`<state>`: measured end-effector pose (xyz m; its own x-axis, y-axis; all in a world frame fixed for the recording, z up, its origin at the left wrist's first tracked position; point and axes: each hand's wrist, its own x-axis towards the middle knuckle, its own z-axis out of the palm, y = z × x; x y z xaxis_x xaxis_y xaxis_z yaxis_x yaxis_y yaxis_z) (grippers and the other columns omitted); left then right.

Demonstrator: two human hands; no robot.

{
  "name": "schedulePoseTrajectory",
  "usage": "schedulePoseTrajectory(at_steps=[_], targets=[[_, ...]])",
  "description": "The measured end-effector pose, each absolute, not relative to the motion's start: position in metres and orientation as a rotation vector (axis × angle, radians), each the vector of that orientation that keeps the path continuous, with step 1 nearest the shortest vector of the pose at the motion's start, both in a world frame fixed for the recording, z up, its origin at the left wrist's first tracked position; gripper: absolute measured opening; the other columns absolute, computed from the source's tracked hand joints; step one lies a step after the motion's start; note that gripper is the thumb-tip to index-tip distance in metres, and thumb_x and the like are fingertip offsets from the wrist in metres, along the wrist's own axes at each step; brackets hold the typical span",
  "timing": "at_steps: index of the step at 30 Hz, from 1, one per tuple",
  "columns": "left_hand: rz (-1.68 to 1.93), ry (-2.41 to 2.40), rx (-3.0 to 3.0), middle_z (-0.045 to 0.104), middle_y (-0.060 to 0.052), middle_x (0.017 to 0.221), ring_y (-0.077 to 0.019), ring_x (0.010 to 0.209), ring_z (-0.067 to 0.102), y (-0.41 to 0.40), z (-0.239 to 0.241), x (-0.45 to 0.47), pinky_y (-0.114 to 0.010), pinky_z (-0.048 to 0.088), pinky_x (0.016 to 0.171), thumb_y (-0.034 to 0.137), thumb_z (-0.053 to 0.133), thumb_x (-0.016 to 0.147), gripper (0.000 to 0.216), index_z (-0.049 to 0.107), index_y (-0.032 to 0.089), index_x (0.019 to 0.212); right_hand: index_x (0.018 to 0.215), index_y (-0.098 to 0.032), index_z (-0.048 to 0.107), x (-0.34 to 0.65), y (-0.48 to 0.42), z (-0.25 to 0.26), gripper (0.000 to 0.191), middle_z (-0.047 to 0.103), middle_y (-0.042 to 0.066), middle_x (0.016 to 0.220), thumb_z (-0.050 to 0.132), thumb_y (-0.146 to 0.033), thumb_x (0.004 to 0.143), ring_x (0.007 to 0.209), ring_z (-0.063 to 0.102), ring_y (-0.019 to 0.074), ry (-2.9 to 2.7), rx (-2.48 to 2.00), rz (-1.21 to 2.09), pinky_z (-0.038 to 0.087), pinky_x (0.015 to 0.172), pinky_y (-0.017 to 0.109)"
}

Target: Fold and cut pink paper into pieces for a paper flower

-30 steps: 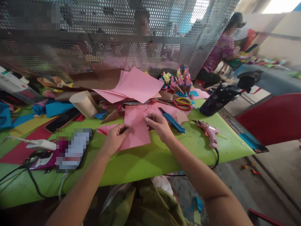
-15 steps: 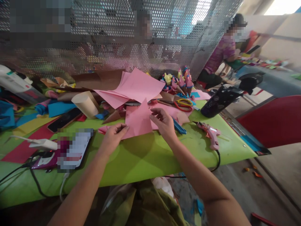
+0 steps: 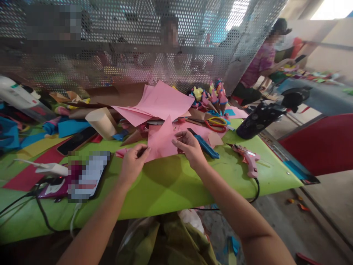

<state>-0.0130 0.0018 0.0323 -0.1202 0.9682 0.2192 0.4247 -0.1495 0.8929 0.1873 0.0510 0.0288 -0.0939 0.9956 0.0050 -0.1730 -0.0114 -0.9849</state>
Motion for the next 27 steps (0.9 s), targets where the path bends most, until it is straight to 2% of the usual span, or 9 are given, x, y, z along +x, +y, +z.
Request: schedulePoseTrajectory(at_steps=[4, 7, 9, 12, 20, 23, 27], targets=[[1.235, 1.549, 1.651, 0.068, -0.001, 0.074, -0.0143, 0.068, 0.06, 0.0, 0.032, -0.011, -0.025, 0.043, 0.065, 0.035, 0.057, 0.088, 0.019, 0.064, 0.019, 0.08, 0.091, -0.024, 0.055, 0.186, 0.049, 0.03, 0.05, 0.062, -0.006, 0.068, 0.087, -0.045, 0.059, 0.054, 0.056, 0.0106, -1.051, -1.011, 1.424, 0.04, 0.047, 0.021], [1.203, 1.554, 1.698, 0.07, -0.002, 0.078, -0.0152, 0.072, 0.062, -0.001, 0.031, -0.009, -0.025, 0.045, 0.067, 0.031, 0.056, 0.089, 0.017, 0.065, 0.019, 0.082, 0.09, -0.023, 0.066, 0.182, 0.045, 0.03, 0.045, 0.072, -0.001, 0.079, 0.087, -0.047, 0.059, 0.067, 0.065, 0.0153, -1.098, -0.96, 1.5, 0.048, 0.056, 0.024], [1.189, 1.582, 1.734, 0.071, -0.003, 0.079, -0.016, 0.073, 0.062, -0.001, 0.029, -0.008, -0.026, 0.045, 0.067, 0.03, 0.056, 0.089, 0.016, 0.067, 0.019, 0.083, 0.083, -0.021, 0.072, 0.179, 0.042, 0.028, 0.04, 0.075, 0.003, 0.08, 0.086, -0.05, 0.059, 0.073, 0.068, 0.0194, -1.149, -0.96, 1.532, 0.053, 0.065, 0.029], [1.183, 1.617, 1.776, 0.072, -0.004, 0.082, -0.017, 0.074, 0.063, 0.0, 0.026, -0.007, -0.026, 0.047, 0.068, 0.029, 0.058, 0.088, 0.014, 0.069, 0.02, 0.088, 0.074, -0.019, 0.077, 0.174, 0.037, 0.024, 0.039, 0.076, 0.004, 0.074, 0.087, -0.053, 0.057, 0.072, 0.068, 0.021, -1.198, -1.008, 1.543, 0.054, 0.068, 0.033], [1.155, 1.606, 1.877, 0.074, -0.007, 0.088, -0.0189, 0.078, 0.065, -0.001, 0.027, -0.005, -0.03, 0.048, 0.073, 0.031, 0.054, 0.093, 0.021, 0.071, 0.02, 0.091, 0.077, -0.021, 0.078, 0.171, 0.032, 0.025, 0.038, 0.077, 0.004, 0.081, 0.088, -0.051, 0.057, 0.07, 0.068, 0.0195, -1.207, -0.994, 1.524, 0.055, 0.066, 0.031], [1.167, 1.636, 1.954, 0.074, -0.008, 0.093, -0.0198, 0.084, 0.065, -0.001, 0.026, -0.004, -0.031, 0.048, 0.079, 0.027, 0.054, 0.093, 0.019, 0.071, 0.02, 0.093, 0.074, -0.021, 0.076, 0.171, 0.032, 0.027, 0.038, 0.076, 0.004, 0.077, 0.086, -0.055, 0.058, 0.071, 0.068, 0.0214, -1.203, -1.002, 1.485, 0.056, 0.067, 0.033], [1.19, 1.692, 2.033, 0.072, -0.008, 0.091, -0.0191, 0.084, 0.065, -0.002, 0.026, -0.002, -0.03, 0.048, 0.077, 0.026, 0.052, 0.094, 0.021, 0.072, 0.02, 0.095, 0.076, -0.02, 0.076, 0.169, 0.031, 0.027, 0.042, 0.075, 0.004, 0.073, 0.087, -0.055, 0.055, 0.071, 0.069, 0.0227, -1.167, -1.027, 1.532, 0.057, 0.069, 0.034]])
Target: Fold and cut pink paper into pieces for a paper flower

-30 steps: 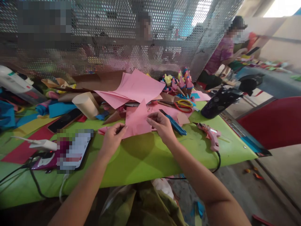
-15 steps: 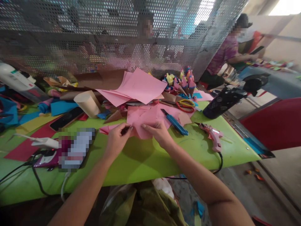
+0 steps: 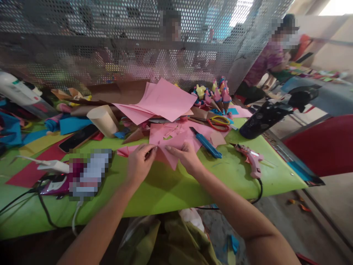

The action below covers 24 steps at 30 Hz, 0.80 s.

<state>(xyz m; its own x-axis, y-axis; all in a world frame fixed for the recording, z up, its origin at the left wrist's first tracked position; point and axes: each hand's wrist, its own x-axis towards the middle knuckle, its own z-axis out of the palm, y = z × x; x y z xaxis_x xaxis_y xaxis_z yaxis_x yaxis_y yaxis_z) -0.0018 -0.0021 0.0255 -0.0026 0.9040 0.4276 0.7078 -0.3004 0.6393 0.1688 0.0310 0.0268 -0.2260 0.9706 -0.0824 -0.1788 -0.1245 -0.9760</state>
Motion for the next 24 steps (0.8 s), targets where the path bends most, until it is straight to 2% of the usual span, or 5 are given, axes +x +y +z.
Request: schedulePoseTrajectory(at_steps=[8, 13, 19, 24], targets=[[1.243, 1.732, 2.019, 0.072, -0.007, 0.092, -0.0194, 0.086, 0.066, -0.003, 0.025, 0.002, -0.029, 0.048, 0.077, 0.026, 0.054, 0.094, 0.016, 0.069, 0.02, 0.093, 0.08, -0.018, 0.072, 0.167, 0.029, 0.017, 0.042, 0.075, 0.005, 0.079, 0.089, -0.049, 0.057, 0.074, 0.069, 0.0211, -1.07, -1.008, 1.585, 0.056, 0.069, 0.032], [1.271, 1.697, 1.977, 0.073, -0.006, 0.089, -0.0186, 0.081, 0.066, -0.003, 0.025, 0.004, -0.029, 0.048, 0.074, 0.024, 0.056, 0.092, 0.013, 0.068, 0.02, 0.089, 0.08, -0.019, 0.071, 0.165, 0.027, 0.016, 0.04, 0.075, 0.004, 0.079, 0.089, -0.045, 0.058, 0.07, 0.068, 0.0194, -1.017, -1.006, 1.618, 0.055, 0.07, 0.033], [1.27, 1.569, 1.824, 0.075, -0.006, 0.099, -0.0188, 0.088, 0.068, -0.002, 0.025, 0.005, -0.031, 0.053, 0.081, 0.018, 0.057, 0.089, 0.016, 0.069, 0.022, 0.099, 0.083, -0.02, 0.071, 0.163, 0.025, 0.021, 0.043, 0.075, 0.004, 0.079, 0.091, -0.045, 0.054, 0.075, 0.068, 0.0219, -1.015, -1.025, 1.557, 0.055, 0.073, 0.035], [1.293, 1.527, 1.763, 0.075, -0.006, 0.099, -0.0192, 0.087, 0.069, -0.002, 0.024, 0.005, -0.031, 0.055, 0.08, 0.021, 0.059, 0.09, 0.017, 0.069, 0.021, 0.103, 0.082, -0.018, 0.072, 0.163, 0.026, 0.02, 0.045, 0.074, 0.005, 0.082, 0.09, -0.048, 0.054, 0.076, 0.066, 0.0211, -1.061, -1.048, 1.522, 0.054, 0.072, 0.034]])
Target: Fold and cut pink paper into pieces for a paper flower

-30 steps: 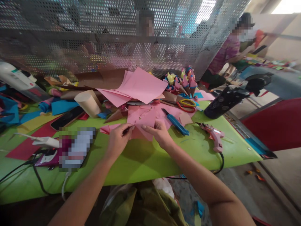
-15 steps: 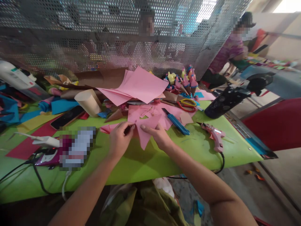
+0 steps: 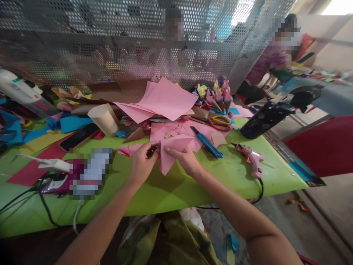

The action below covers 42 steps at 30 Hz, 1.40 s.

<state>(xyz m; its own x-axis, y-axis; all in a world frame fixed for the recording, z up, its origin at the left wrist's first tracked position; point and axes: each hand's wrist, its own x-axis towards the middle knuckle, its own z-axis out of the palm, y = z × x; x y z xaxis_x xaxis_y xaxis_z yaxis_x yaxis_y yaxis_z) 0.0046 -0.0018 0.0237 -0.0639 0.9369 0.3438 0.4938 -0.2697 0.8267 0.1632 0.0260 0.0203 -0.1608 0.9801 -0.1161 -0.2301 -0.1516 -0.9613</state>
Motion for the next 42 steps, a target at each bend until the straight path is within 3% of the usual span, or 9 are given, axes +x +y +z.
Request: schedulePoseTrajectory(at_steps=[8, 15, 21, 30, 37, 42], targets=[[1.354, 1.575, 1.803, 0.075, -0.007, 0.099, -0.0193, 0.089, 0.069, 0.0, 0.021, 0.005, -0.032, 0.055, 0.082, 0.017, 0.061, 0.088, 0.015, 0.069, 0.019, 0.101, 0.079, -0.018, 0.071, 0.165, 0.024, 0.021, 0.043, 0.071, 0.003, 0.076, 0.091, -0.045, 0.053, 0.072, 0.063, 0.019, -1.197, -1.022, 1.569, 0.052, 0.069, 0.033], [1.324, 1.512, 1.843, 0.074, -0.007, 0.104, -0.0187, 0.092, 0.069, -0.001, 0.021, 0.006, -0.032, 0.055, 0.085, 0.009, 0.059, 0.084, 0.029, 0.069, 0.019, 0.11, 0.078, -0.018, 0.072, 0.162, 0.026, 0.023, 0.047, 0.073, 0.005, 0.082, 0.093, -0.046, 0.047, 0.077, 0.065, 0.0216, -1.136, -1.089, 1.488, 0.055, 0.077, 0.038], [1.282, 1.438, 1.779, 0.072, -0.01, 0.111, -0.0207, 0.097, 0.068, -0.001, 0.021, 0.006, -0.034, 0.055, 0.088, 0.013, 0.058, 0.086, 0.034, 0.069, 0.019, 0.118, 0.079, -0.018, 0.074, 0.161, 0.026, 0.021, 0.045, 0.075, 0.006, 0.085, 0.092, -0.046, 0.048, 0.079, 0.066, 0.0223, -1.136, -1.095, 1.425, 0.056, 0.081, 0.04], [1.213, 1.166, 1.461, 0.07, -0.008, 0.105, -0.0131, 0.076, 0.061, -0.002, 0.019, 0.007, -0.025, 0.053, 0.071, 0.019, 0.057, 0.087, 0.048, 0.061, 0.022, 0.135, 0.078, -0.019, 0.075, 0.162, 0.028, 0.014, 0.039, 0.075, 0.005, 0.083, 0.089, -0.047, 0.055, 0.076, 0.067, 0.0222, -1.144, -1.096, 1.359, 0.056, 0.076, 0.039], [1.175, 1.19, 1.403, 0.065, -0.002, 0.082, -0.0104, 0.061, 0.054, -0.001, 0.023, 0.006, -0.022, 0.047, 0.058, 0.029, 0.057, 0.09, 0.04, 0.065, 0.019, 0.127, 0.079, -0.018, 0.072, 0.162, 0.029, 0.014, 0.041, 0.074, 0.005, 0.082, 0.087, -0.049, 0.057, 0.076, 0.066, 0.0218, -1.197, -1.087, 1.312, 0.055, 0.075, 0.037], [1.228, 1.366, 1.641, 0.072, -0.005, 0.094, -0.0159, 0.082, 0.066, 0.002, 0.019, 0.002, -0.028, 0.053, 0.076, 0.017, 0.055, 0.088, 0.028, 0.07, 0.021, 0.111, 0.083, -0.018, 0.071, 0.166, 0.031, 0.023, 0.046, 0.075, 0.006, 0.084, 0.089, -0.046, 0.053, 0.078, 0.069, 0.0233, -1.119, -1.097, 1.333, 0.055, 0.074, 0.036]])
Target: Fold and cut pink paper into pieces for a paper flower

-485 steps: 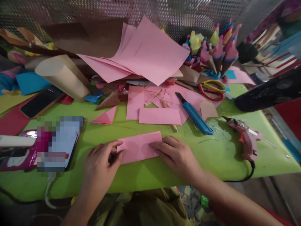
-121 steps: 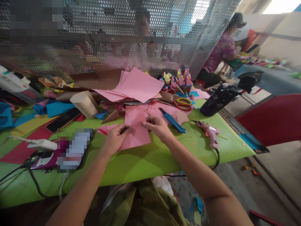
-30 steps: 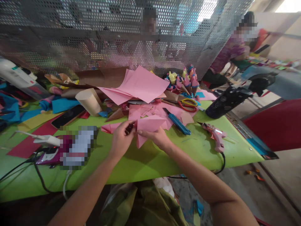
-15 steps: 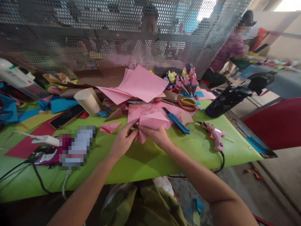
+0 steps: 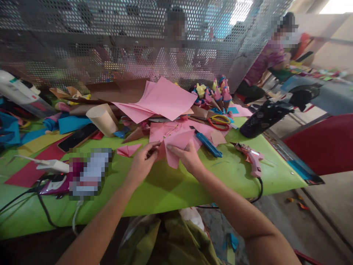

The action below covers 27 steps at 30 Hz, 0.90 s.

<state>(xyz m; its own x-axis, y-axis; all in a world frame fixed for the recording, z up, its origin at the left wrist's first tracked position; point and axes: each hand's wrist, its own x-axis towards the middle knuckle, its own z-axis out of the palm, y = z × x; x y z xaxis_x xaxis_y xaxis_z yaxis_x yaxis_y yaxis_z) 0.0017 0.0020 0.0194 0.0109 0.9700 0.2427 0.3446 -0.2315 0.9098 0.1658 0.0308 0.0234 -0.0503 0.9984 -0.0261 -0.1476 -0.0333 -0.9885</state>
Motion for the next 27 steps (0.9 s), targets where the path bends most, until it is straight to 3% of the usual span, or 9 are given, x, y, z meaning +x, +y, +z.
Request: schedulePoseTrajectory(at_steps=[4, 10, 16, 22, 27], targets=[[1.277, 1.461, 1.789, 0.074, -0.007, 0.101, -0.0187, 0.09, 0.068, 0.002, 0.019, 0.0, -0.031, 0.055, 0.082, 0.024, 0.057, 0.091, 0.019, 0.07, 0.02, 0.104, 0.081, -0.017, 0.072, 0.167, 0.031, 0.028, 0.043, 0.076, 0.007, 0.083, 0.089, -0.043, 0.052, 0.08, 0.07, 0.0241, -1.133, -1.058, 1.443, 0.056, 0.077, 0.037], [1.206, 1.495, 1.9, 0.077, -0.006, 0.094, -0.019, 0.083, 0.07, 0.0, 0.024, -0.002, -0.03, 0.054, 0.078, 0.032, 0.054, 0.095, 0.022, 0.073, 0.021, 0.097, 0.079, -0.019, 0.073, 0.17, 0.031, 0.026, 0.038, 0.076, 0.006, 0.082, 0.088, -0.044, 0.055, 0.085, 0.071, 0.0274, -1.214, -1.045, 1.479, 0.057, 0.081, 0.04], [1.051, 1.487, 1.853, 0.078, -0.005, 0.103, -0.0212, 0.09, 0.073, -0.001, 0.027, -0.008, -0.031, 0.054, 0.08, 0.031, 0.056, 0.094, 0.022, 0.073, 0.023, 0.104, 0.08, -0.019, 0.075, 0.176, 0.031, 0.026, 0.035, 0.077, 0.008, 0.084, 0.087, -0.041, 0.057, 0.08, 0.07, 0.0273, -1.336, -1.088, 1.408, 0.058, 0.075, 0.039], [1.003, 1.534, 1.938, 0.074, -0.002, 0.08, -0.0154, 0.069, 0.065, -0.004, 0.032, -0.005, -0.024, 0.043, 0.062, 0.028, 0.052, 0.095, 0.021, 0.071, 0.02, 0.09, 0.087, -0.019, 0.077, 0.175, 0.027, 0.026, 0.033, 0.076, 0.004, 0.083, 0.085, -0.039, 0.061, 0.078, 0.069, 0.0256, -1.414, -1.082, 1.358, 0.057, 0.072, 0.037], [1.004, 1.735, 2.136, 0.072, -0.005, 0.079, -0.0162, 0.071, 0.06, -0.005, 0.029, 0.003, -0.026, 0.039, 0.065, 0.022, 0.054, 0.093, 0.017, 0.068, 0.019, 0.083, 0.086, -0.02, 0.078, 0.172, 0.026, 0.027, 0.031, 0.076, 0.004, 0.084, 0.082, -0.044, 0.067, 0.084, 0.068, 0.0252, -1.511, -0.991, 1.398, 0.056, 0.079, 0.038]])
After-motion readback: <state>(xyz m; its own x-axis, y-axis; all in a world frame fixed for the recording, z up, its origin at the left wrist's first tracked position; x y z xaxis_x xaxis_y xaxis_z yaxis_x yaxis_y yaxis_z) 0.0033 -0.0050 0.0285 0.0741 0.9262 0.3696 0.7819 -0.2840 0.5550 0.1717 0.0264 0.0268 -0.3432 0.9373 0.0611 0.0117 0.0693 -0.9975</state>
